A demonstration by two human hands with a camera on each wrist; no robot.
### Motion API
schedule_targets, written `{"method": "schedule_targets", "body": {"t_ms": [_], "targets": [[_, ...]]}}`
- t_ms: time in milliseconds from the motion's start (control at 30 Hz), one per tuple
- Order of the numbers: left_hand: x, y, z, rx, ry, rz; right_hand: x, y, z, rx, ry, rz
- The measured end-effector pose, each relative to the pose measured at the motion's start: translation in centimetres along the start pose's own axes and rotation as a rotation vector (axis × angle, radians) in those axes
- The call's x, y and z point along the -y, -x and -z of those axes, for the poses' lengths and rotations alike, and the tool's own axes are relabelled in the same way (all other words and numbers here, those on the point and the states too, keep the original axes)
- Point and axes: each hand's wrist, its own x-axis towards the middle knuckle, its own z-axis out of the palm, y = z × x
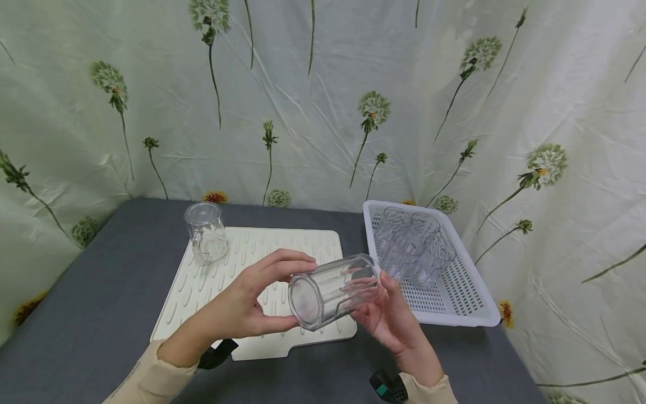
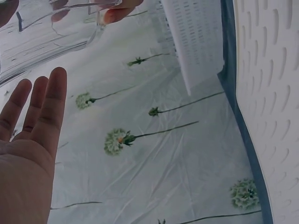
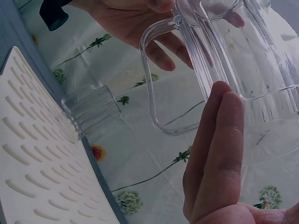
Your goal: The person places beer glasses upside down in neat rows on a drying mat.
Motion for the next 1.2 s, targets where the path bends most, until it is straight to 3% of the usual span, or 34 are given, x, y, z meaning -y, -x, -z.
{"method": "schedule_targets", "body": {"t_ms": [200,500,800,1033,1200], "targets": [[-0.5,-0.2,0.0,-0.009,-0.003,-0.074,-0.4,-0.2,0.0,-0.014,-0.02,-0.037],[-0.9,-0.4,0.2,0.002,-0.014,-0.115,-1.1,-0.5,0.2,0.006,-0.027,-0.102],[-1.3,-0.4,0.4,0.041,0.032,-0.038,-1.5,-0.6,0.4,0.008,0.019,-0.193],[-1.2,-0.6,0.7,0.041,0.057,-0.06,-1.6,-0.8,0.2,-0.024,0.097,-0.245],[-0.9,-0.6,0.9,0.037,0.081,-0.019,-1.7,-0.8,0.2,-0.012,0.112,-0.261]]}}
